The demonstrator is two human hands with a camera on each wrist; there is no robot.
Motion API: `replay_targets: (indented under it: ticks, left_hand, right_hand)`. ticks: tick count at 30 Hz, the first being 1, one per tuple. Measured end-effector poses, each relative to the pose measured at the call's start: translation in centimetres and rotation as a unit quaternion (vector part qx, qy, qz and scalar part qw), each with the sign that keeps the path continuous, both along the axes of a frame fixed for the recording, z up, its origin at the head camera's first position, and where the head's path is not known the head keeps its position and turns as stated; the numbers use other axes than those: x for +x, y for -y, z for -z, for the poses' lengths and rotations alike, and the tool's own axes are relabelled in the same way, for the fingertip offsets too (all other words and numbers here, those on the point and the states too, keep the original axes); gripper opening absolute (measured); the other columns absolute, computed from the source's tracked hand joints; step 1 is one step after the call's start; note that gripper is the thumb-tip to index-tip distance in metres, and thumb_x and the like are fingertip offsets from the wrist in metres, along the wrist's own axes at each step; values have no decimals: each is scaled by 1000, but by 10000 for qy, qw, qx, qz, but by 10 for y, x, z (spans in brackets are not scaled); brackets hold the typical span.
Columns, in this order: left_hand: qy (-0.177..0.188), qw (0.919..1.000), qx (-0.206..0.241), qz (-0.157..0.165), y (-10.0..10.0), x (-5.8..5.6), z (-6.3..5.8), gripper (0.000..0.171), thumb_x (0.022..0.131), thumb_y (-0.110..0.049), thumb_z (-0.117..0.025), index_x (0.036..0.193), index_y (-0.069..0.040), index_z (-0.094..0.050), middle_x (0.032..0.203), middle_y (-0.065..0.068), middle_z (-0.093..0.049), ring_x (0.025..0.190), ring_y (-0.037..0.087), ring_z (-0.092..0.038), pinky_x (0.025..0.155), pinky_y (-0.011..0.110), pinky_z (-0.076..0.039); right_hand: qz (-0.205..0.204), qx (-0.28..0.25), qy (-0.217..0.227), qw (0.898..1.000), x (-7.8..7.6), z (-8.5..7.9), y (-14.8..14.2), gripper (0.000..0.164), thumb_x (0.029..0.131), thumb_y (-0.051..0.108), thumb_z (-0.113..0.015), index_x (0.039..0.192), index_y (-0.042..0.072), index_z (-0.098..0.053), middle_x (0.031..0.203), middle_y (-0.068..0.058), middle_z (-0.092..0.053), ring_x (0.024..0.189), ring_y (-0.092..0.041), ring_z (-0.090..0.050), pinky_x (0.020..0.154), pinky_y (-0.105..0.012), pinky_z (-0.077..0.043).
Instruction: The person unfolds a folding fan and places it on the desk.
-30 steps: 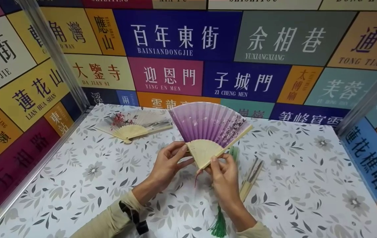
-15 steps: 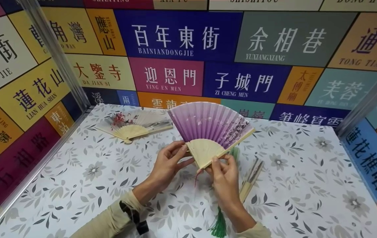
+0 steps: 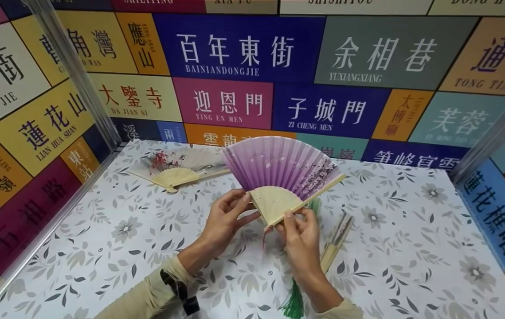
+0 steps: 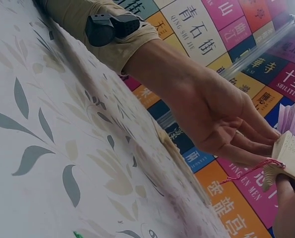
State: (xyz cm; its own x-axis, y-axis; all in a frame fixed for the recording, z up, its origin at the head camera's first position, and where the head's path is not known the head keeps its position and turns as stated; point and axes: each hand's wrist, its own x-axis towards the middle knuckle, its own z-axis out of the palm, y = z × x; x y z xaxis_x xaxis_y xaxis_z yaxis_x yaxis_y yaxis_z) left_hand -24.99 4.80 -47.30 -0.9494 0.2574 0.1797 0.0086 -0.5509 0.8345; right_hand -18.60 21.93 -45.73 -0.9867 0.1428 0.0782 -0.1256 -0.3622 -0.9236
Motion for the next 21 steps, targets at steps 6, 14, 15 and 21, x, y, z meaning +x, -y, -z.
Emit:
replay_targets:
  ticks: [6,14,15,21]
  left_hand:
    - [-27,10000,-51,-67,0,1,-1,26,101,-14,-61,120,3,-62,114,17,-71,103,28,-70,92,46,-63]
    - [-13,9999,-78,-137,1,1,-1,25,101,-16,-61,119,3,-63,114,17,-70,106,32,-68,93,45,-63]
    - [-13,9999,-76,-147,1,1,-1,25,101,-16,-61,118,3,-63,114,17,-70,107,33,-68,93,45,-63]
    - [-31,9997,-82,-223,2,1,-1,25,101,-16,-61,118,3,-62,112,17,-70,106,32,-68,93,46,-63]
  right_hand:
    - [-84,19,-60,9999,1,0,0,33,107,16,-48,131,-1,-34,126,-6,-68,123,-17,-64,107,-32,-53]
    - [-50,0,-78,10000,1,1,-1,33,107,16,-48,132,0,-34,126,-7,-68,121,-18,-66,106,-33,-54]
    - [-57,-38,-105,9999,1,1,0,32,107,14,-48,132,0,-34,126,-8,-68,121,-19,-66,106,-34,-54]
    - [-88,-164,-200,9996,1,0,1,35,105,11,-51,133,-1,-34,126,-8,-68,121,-20,-65,107,-35,-53]
